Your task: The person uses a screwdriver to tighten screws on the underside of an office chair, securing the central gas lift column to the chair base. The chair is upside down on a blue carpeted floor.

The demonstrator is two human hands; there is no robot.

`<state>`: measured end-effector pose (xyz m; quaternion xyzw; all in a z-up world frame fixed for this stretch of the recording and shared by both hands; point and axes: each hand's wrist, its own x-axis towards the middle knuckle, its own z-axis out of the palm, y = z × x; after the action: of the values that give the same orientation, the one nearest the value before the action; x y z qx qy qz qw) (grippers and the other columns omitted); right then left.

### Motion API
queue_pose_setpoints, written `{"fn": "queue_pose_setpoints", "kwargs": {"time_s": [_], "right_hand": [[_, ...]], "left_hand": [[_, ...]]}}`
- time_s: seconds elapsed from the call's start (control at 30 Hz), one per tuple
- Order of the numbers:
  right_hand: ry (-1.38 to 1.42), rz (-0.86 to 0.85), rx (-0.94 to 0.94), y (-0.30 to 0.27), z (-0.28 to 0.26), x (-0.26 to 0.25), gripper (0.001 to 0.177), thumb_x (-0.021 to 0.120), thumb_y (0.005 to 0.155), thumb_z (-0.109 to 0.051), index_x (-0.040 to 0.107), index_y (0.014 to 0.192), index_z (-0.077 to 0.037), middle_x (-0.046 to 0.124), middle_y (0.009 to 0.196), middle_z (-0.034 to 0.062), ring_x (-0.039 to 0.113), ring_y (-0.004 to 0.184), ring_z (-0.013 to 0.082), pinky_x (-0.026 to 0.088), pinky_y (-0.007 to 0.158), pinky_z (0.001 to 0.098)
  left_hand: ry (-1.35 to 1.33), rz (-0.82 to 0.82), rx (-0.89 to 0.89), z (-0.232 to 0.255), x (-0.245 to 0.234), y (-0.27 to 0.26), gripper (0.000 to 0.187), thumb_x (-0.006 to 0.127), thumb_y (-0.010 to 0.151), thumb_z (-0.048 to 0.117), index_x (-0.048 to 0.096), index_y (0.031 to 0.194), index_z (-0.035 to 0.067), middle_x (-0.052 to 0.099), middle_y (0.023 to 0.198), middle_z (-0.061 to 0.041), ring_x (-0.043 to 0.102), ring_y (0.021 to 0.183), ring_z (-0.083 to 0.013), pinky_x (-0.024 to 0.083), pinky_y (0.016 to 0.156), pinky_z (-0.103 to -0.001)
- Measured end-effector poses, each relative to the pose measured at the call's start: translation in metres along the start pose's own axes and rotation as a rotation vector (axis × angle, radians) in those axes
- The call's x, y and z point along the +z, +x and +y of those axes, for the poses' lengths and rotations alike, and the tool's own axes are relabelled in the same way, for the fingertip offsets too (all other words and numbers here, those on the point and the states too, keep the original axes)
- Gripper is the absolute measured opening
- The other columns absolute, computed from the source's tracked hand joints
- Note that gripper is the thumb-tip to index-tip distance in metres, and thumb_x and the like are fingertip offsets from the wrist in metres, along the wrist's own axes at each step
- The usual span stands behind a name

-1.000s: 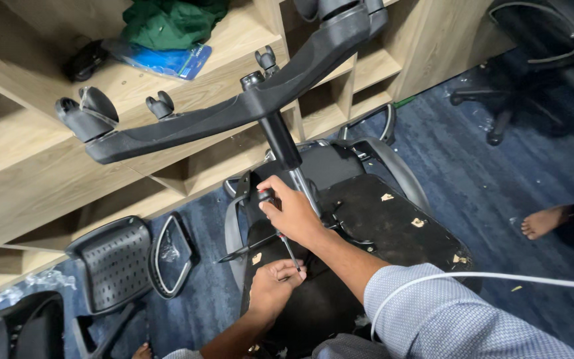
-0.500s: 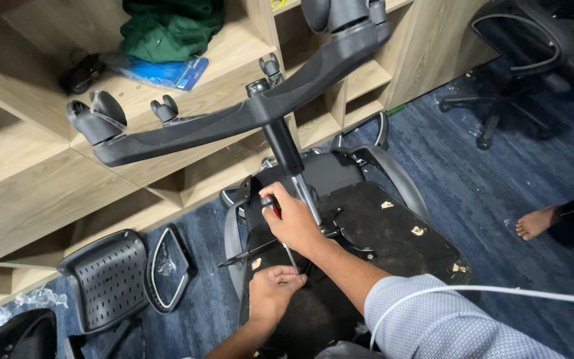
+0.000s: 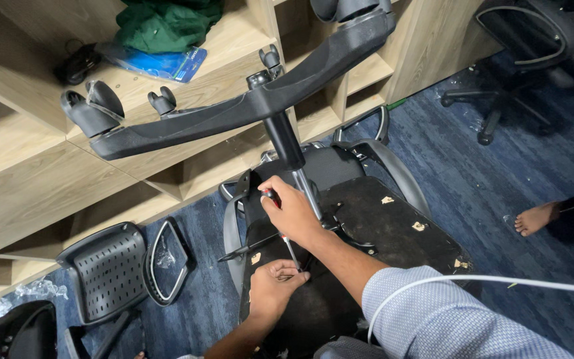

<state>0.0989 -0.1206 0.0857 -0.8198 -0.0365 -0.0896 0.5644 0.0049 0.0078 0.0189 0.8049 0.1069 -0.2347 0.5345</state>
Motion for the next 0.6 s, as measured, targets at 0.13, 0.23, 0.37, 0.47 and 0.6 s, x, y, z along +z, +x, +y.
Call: {"fn": "queue_pose_setpoints", "kwargs": {"time_s": [0.13, 0.23, 0.37, 0.47, 0.6], "right_hand": [[0.029, -0.081, 0.101, 0.007, -0.001, -0.002, 0.026, 0.071, 0.087, -0.017, 0.066, 0.112, -0.010, 0.073, 0.090, 0.0089, 0.069, 0.075, 0.0210, 0.054, 0.071, 0.0355], [0.063, -0.085, 0.034, 0.007, -0.005, -0.004, 0.026, 0.076, 0.084, -0.018, 0.068, 0.107, -0.008, 0.071, 0.088, 0.0069, 0.068, 0.075, 0.0183, 0.054, 0.070, 0.0339], [0.034, -0.035, 0.061, 0.003, -0.010, 0.000, 0.016, 0.070, 0.094, -0.021, 0.071, 0.105, -0.010, 0.066, 0.085, 0.0050, 0.065, 0.074, 0.0166, 0.052, 0.069, 0.0325], [0.045, -0.057, 0.160, 0.003, -0.012, 0.000, 0.018, 0.063, 0.098, -0.021, 0.071, 0.110, -0.012, 0.063, 0.075, 0.0043, 0.062, 0.068, 0.0154, 0.050, 0.065, 0.0319], [0.228, -0.129, 0.211, 0.009, -0.012, -0.001, 0.018, 0.065, 0.094, -0.019, 0.071, 0.109, -0.009, 0.065, 0.069, 0.0001, 0.063, 0.064, 0.0093, 0.050, 0.060, 0.0285]], "left_hand": [[-0.042, -0.011, -0.011, 0.004, 0.001, 0.001, 0.029, 0.087, 0.075, 0.012, 0.078, 0.100, 0.002, 0.080, 0.086, -0.004, 0.069, 0.074, -0.0085, 0.055, 0.072, -0.024], [-0.032, -0.039, -0.020, 0.004, 0.000, 0.002, 0.029, 0.084, 0.075, 0.011, 0.079, 0.103, 0.005, 0.081, 0.088, -0.002, 0.071, 0.078, -0.0069, 0.055, 0.076, -0.022], [-0.118, -0.118, 0.020, 0.001, -0.001, 0.004, 0.030, 0.080, 0.075, 0.009, 0.077, 0.104, 0.004, 0.081, 0.090, -0.001, 0.074, 0.084, -0.0057, 0.058, 0.082, -0.021], [-0.203, -0.129, 0.103, 0.000, 0.002, 0.003, 0.029, 0.083, 0.074, 0.008, 0.076, 0.101, 0.000, 0.079, 0.088, -0.003, 0.072, 0.083, -0.0065, 0.058, 0.080, -0.022], [-0.085, -0.015, 0.064, 0.001, 0.006, 0.002, 0.026, 0.087, 0.075, 0.010, 0.079, 0.096, -0.004, 0.077, 0.081, -0.008, 0.067, 0.074, -0.0101, 0.054, 0.074, -0.025]]}}
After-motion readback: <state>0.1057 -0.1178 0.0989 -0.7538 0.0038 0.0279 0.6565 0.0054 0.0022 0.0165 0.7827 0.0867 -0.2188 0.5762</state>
